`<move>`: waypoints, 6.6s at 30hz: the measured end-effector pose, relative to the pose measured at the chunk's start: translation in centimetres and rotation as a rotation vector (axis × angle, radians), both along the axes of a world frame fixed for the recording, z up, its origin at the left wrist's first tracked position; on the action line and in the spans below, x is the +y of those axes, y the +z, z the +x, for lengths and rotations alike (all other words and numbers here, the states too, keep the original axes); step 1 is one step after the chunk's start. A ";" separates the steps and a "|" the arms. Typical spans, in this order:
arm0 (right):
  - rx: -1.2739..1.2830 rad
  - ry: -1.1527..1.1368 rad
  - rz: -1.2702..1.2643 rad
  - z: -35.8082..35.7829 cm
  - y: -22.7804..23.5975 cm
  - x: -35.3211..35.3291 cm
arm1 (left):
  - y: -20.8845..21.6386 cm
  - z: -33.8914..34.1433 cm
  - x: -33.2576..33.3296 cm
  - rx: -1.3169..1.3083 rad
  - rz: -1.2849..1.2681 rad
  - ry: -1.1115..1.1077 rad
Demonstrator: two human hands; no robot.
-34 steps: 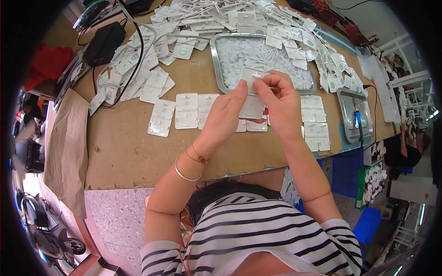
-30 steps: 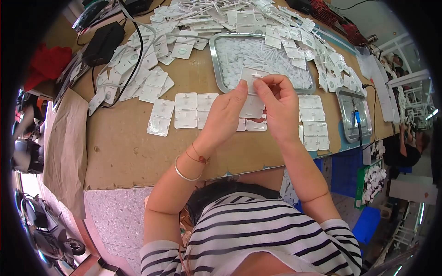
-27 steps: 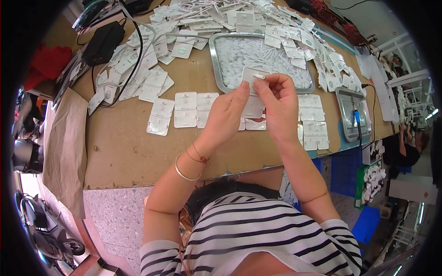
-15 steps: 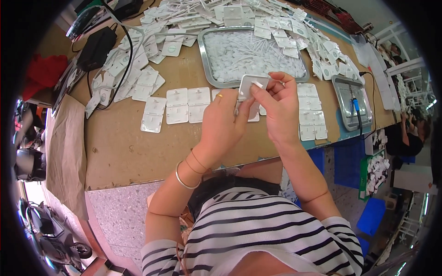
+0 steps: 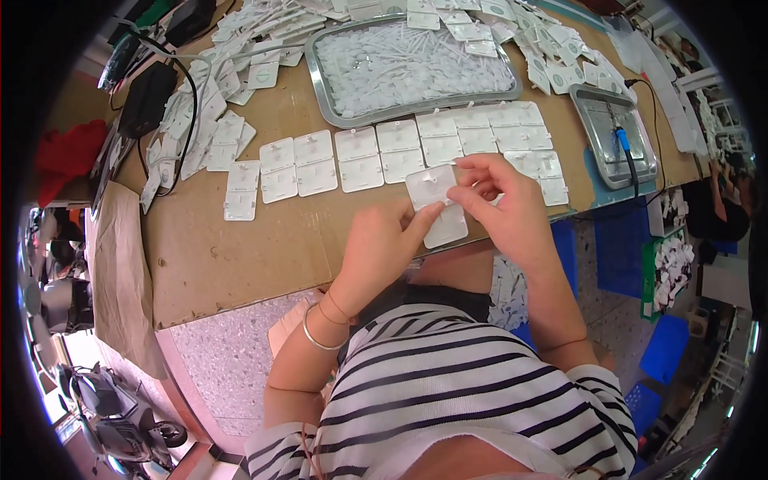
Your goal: Picking small white components from a tray and inserting them into white rectangular tags.
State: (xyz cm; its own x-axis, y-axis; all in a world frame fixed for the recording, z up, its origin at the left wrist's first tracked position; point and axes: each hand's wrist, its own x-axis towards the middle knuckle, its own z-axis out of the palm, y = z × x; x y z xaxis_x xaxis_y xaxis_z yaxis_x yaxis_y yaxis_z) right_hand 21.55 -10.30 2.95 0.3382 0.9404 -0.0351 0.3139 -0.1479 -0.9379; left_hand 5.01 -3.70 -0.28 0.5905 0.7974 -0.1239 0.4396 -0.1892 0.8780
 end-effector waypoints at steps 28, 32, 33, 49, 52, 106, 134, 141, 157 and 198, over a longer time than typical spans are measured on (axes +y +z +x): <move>-0.510 -0.006 -0.019 6.5 -0.7 13.2 | 0.4 -3.3 22.4 0.481 0.698 0.550; -0.732 0.034 0.113 8.6 -3.6 19.2 | 3.8 -4.7 17.7 -0.062 0.046 0.377; -0.705 0.083 0.013 8.8 -3.7 20.0 | 3.8 -4.5 16.6 -0.065 0.045 0.380; -0.633 0.207 -0.027 8.7 -4.3 21.1 | 0.9 -1.3 10.3 -0.527 -0.228 0.185; -0.691 0.111 0.027 8.5 -3.8 20.5 | 0.8 -1.4 10.3 -0.497 -0.239 0.194; -0.143 0.094 0.014 1.3 -2.6 23.0 | 2.0 -3.7 11.4 -0.698 -0.288 0.480; 0.442 0.111 0.057 -3.8 0.8 13.2 | 2.2 -2.9 9.6 -0.726 -0.605 -0.023; 0.582 0.067 0.126 -4.3 1.3 12.4 | 2.2 -3.1 9.1 -0.629 -0.422 -0.064; -0.196 0.314 -0.120 0.0 1.1 6.2 | 0.2 -4.4 1.9 0.137 0.125 -0.004; -0.371 0.038 0.019 3.7 -0.4 15.2 | 2.4 -2.1 12.5 -0.637 -0.313 0.182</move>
State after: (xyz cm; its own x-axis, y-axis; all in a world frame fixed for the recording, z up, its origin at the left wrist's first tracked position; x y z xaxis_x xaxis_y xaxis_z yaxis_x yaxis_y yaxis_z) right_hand 25.23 4.90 2.56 0.2896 0.9518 0.1012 0.6382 -0.1132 -0.7615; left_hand 2.90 8.81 2.15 0.4858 0.8732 -0.0385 -0.1738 0.1397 0.9748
